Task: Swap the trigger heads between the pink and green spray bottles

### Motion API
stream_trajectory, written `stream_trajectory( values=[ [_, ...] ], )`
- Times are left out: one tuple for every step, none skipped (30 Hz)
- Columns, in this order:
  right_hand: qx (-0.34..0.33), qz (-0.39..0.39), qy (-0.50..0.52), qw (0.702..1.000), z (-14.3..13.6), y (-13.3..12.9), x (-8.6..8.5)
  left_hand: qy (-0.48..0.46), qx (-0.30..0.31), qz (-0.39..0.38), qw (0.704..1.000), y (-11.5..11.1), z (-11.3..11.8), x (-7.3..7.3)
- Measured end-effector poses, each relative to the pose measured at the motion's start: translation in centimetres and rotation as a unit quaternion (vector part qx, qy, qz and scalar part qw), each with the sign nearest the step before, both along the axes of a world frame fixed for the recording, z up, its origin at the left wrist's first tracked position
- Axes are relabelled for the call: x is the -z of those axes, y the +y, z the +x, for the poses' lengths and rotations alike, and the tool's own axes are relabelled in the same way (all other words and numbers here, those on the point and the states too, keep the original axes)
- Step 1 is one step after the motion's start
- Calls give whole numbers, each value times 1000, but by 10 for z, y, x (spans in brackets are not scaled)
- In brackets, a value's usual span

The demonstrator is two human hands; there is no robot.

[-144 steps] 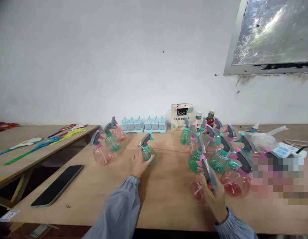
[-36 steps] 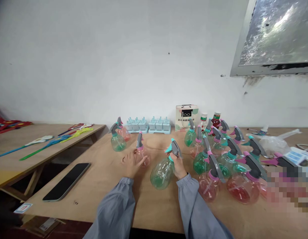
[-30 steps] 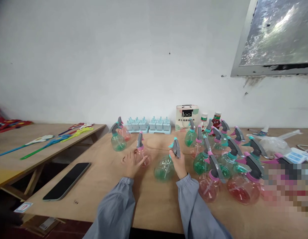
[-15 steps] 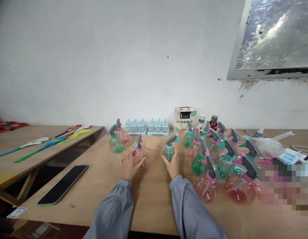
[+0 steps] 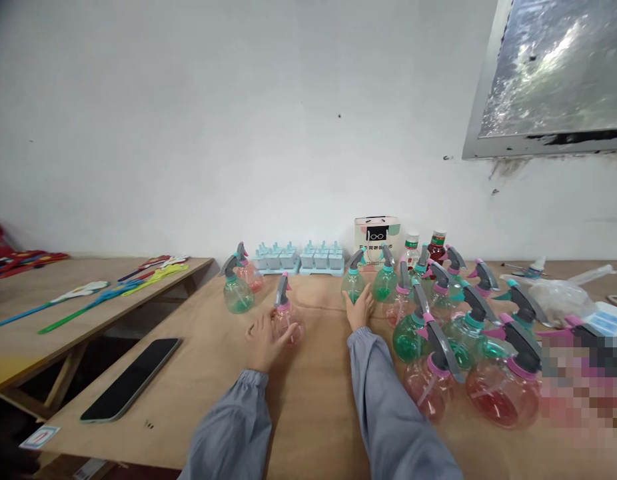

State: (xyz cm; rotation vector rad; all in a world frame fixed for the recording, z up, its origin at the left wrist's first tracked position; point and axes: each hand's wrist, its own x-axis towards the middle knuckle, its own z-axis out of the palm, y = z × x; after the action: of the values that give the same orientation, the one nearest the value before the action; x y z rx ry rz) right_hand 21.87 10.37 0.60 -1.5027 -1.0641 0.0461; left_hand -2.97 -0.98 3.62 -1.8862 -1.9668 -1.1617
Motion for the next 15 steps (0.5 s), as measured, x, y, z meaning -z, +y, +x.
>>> stream_trajectory(
  values=[
    [-2,4,0,1000,1,2,1,2,0,0,1000,0,0,0],
    [-3,9,-2,1000,1,2,2,4,1,0,1000,0,0,1],
    [-4,13,-4,1000,2,1,2,4,3,-1,1000,0,0,1],
    [-5,17,-8,1000,2,-1,3,4,4,-2,1000,0,0,1],
    [-4,19,-10,1000,3,-3,4,2,7,-4,1000,0,0,1],
    [-2,19,-12,1000,3,-5,4,0,9,-5,1000,0,0,1],
    [1,17,-11,1000,3,-8,5,-3,10,-6,1000,0,0,1],
    [4,14,-9,1000,3,-9,5,-6,10,-7,1000,-1,0,0],
    [6,11,-5,1000,3,-10,5,-9,11,-8,1000,-1,0,0],
    [7,9,-2,1000,3,-10,5,-11,12,-8,1000,-1,0,0],
    [5,8,2,1000,3,-9,4,-13,12,-7,1000,-1,0,0],
    [3,8,6,1000,4,-7,4,-15,12,-6,1000,0,0,0],
    [-1,9,9,1000,4,-5,3,-16,13,-4,1000,0,0,0],
    [-6,10,13,1000,5,-2,3,-17,15,-2,1000,0,0,1],
    [-11,11,18,1000,6,2,2,-18,16,0,1000,1,-1,2]
  ],
)
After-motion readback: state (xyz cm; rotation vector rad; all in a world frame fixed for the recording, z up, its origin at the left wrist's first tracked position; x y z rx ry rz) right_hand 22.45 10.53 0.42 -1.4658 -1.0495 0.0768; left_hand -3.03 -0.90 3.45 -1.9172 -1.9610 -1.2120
